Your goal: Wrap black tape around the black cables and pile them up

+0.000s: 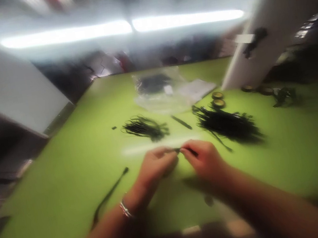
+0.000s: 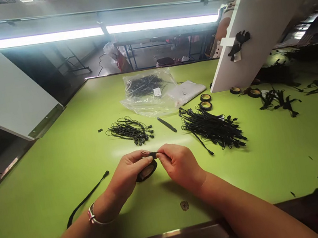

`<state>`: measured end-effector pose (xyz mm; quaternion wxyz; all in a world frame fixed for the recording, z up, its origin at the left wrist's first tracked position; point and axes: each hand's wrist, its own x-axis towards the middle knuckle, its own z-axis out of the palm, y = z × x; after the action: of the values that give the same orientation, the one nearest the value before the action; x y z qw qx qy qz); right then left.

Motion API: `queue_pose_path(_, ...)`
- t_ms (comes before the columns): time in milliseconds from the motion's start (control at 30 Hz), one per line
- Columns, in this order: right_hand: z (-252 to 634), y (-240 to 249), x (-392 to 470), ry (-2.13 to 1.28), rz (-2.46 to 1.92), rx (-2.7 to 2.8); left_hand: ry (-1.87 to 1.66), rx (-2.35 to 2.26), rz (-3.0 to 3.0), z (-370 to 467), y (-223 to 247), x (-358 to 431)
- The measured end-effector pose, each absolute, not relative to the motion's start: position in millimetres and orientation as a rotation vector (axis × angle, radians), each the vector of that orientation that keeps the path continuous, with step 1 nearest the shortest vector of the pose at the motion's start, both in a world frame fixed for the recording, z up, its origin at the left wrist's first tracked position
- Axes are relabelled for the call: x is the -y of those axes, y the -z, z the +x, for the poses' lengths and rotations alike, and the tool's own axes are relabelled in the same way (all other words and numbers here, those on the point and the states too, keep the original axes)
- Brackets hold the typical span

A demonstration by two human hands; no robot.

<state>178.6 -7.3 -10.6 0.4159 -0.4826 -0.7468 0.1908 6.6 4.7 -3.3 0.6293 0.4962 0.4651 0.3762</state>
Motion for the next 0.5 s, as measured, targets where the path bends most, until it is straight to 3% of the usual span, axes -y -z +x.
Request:
queue_pose_path(167, 180, 16, 6, 0.031, -1.101, 2.051, -0.854, -0.997, 1.023, 6, 5, -5)
queue_pose_path(500, 177, 7, 10, 0.275, -1.096, 2.135, -0.892, -0.923, 0.914, 6, 2, -7)
